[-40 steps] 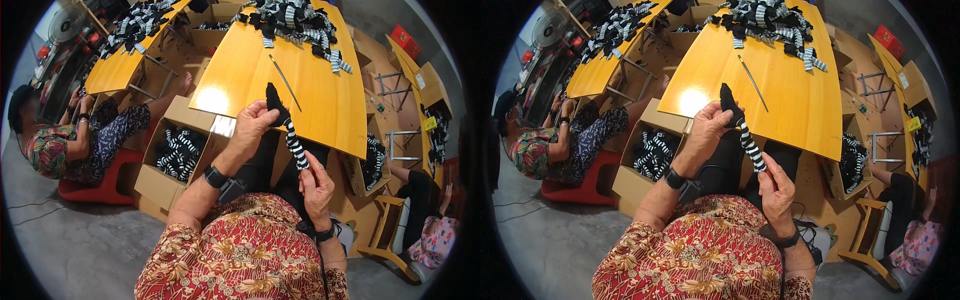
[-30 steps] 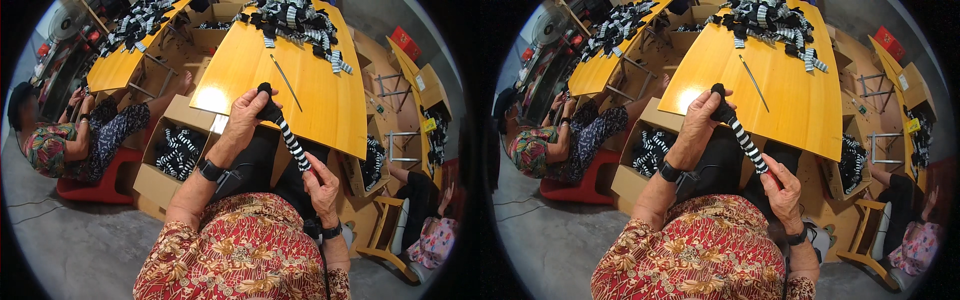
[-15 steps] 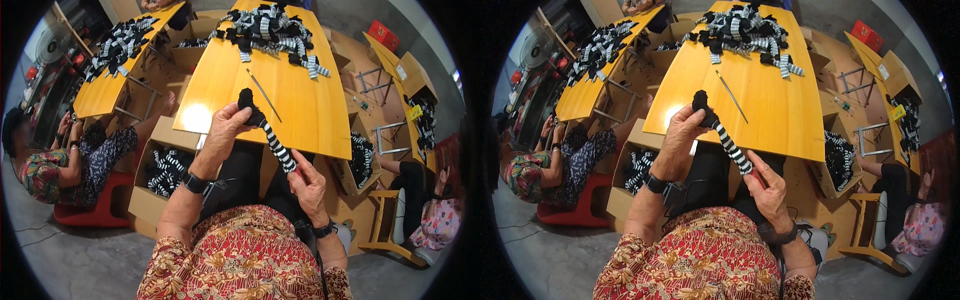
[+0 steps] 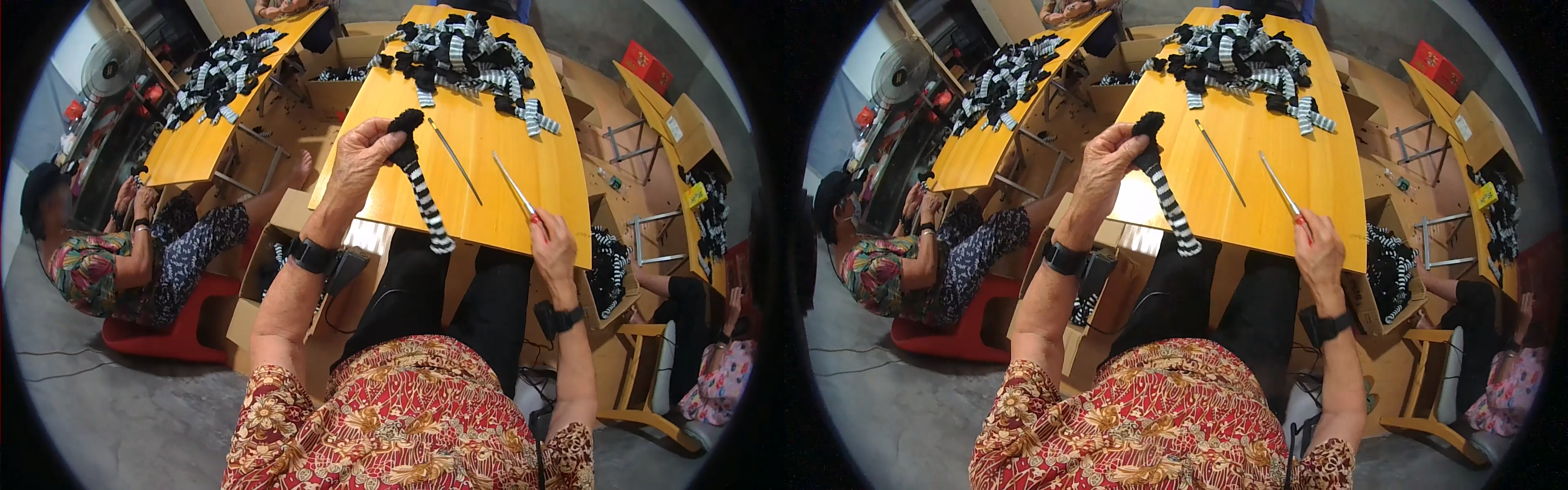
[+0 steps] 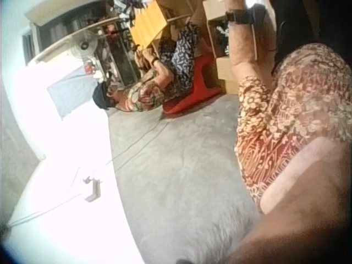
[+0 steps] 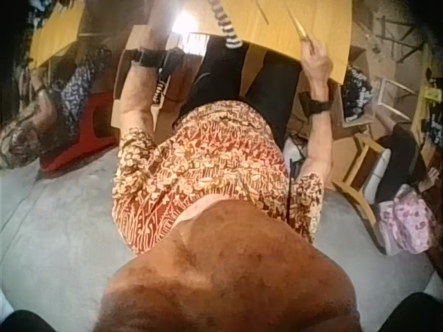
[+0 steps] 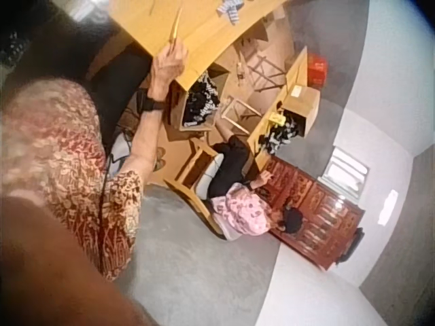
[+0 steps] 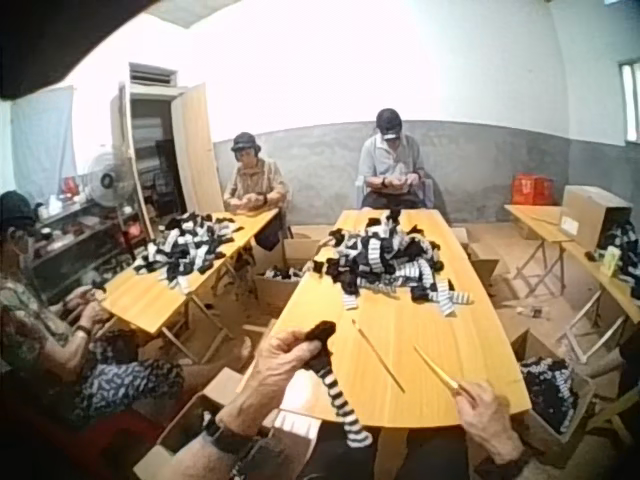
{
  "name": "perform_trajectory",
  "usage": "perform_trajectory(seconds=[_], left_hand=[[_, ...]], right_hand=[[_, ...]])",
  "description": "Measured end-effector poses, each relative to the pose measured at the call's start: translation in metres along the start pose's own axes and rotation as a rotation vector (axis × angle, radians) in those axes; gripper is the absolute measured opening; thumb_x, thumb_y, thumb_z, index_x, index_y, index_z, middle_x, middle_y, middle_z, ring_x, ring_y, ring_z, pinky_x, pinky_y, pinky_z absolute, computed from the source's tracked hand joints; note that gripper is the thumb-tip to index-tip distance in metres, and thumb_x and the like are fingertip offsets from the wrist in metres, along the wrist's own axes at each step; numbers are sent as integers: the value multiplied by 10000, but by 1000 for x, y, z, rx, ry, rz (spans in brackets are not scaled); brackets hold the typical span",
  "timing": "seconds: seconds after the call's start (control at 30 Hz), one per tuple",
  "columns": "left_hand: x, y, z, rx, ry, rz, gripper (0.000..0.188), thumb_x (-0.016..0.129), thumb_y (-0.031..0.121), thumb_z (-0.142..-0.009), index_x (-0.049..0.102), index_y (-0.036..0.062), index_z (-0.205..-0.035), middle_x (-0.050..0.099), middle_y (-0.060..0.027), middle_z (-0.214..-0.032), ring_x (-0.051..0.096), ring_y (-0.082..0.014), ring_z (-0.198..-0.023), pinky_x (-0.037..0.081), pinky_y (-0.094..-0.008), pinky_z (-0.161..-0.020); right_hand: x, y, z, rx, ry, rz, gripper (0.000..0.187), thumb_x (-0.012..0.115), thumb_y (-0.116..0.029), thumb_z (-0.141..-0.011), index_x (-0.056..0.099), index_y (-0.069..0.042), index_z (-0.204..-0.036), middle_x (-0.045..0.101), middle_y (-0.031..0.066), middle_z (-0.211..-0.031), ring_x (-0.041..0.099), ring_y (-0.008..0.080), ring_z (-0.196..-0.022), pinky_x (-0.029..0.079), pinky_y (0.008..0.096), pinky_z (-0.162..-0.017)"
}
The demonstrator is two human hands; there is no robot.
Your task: The person sits at a table and assembles small black and white striped fabric items. They use a red-handled screwdriver to push the fabric onto a cylindrical core, then roll and adjust the fabric by hand to secure it. The process is repeated for multiple items.
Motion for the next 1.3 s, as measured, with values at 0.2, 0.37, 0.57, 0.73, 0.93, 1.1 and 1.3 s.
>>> perform_trajectory(seconds=[0.2,0.37,0.57,0.73,0.93,1.1,1.3], left_hand=[[24,7,0,-44,-103,-16,192,649,72,-883,643,-14,-1055,697,-74,-914,659,-115,-809,524,-238,-766],[54,11,10,-53,-188,-45,301,683,52,-855,591,-6,-1135,692,-60,-891,640,-81,-789,506,-199,-730],[95,13,19,-53,-302,-145,354,708,78,-837,558,10,-1149,675,-35,-786,598,-61,-715,478,-204,-657],[84,12,15,-125,-302,-89,277,719,146,-842,635,31,-1079,673,-16,-834,590,-59,-751,477,-210,-712],[69,-6,17,-155,-146,85,163,718,144,-843,656,54,-964,663,4,-821,587,-57,-744,466,-205,-698],[74,4,9,-97,-155,65,127,693,122,-859,647,55,-956,659,3,-849,593,-58,-752,464,-212,-700],[78,-15,22,-216,-73,247,269,670,252,-891,617,25,-1027,619,-16,-916,567,-92,-809,458,-239,-755]], right_hand=[[50,-1,-22,-199,22,201,287,583,-133,-842,613,-30,-1108,538,154,-840,548,326,-763,479,397,-710],[26,-57,-46,-38,-114,-394,355,642,-254,-872,604,-22,-1137,597,101,-908,575,197,-807,486,318,-700],[7,-120,-67,138,-292,-968,161,641,-163,-901,652,-25,-984,610,-14,-780,545,52,-701,451,194,-633],[13,-105,-71,214,-219,-1085,142,636,-156,-907,650,-20,-868,596,-17,-679,502,33,-573,423,179,-535],[24,-108,-66,259,-199,-1206,164,678,-168,-875,657,-23,-950,614,-4,-698,546,56,-621,443,193,-574],[41,-111,-57,219,-346,-1025,256,693,-204,-842,653,1,-990,641,23,-827,573,89,-753,466,235,-714],[64,-120,-53,248,-285,-1352,169,552,-75,-886,580,14,-1026,621,27,-831,574,77,-742,479,238,-695]])
Point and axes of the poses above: each hand's wrist, its own z-axis away from the middle knuckle, its own x-axis out of the palm, y = z × x, the point moved 6 cm from there along -z, towards the middle knuckle
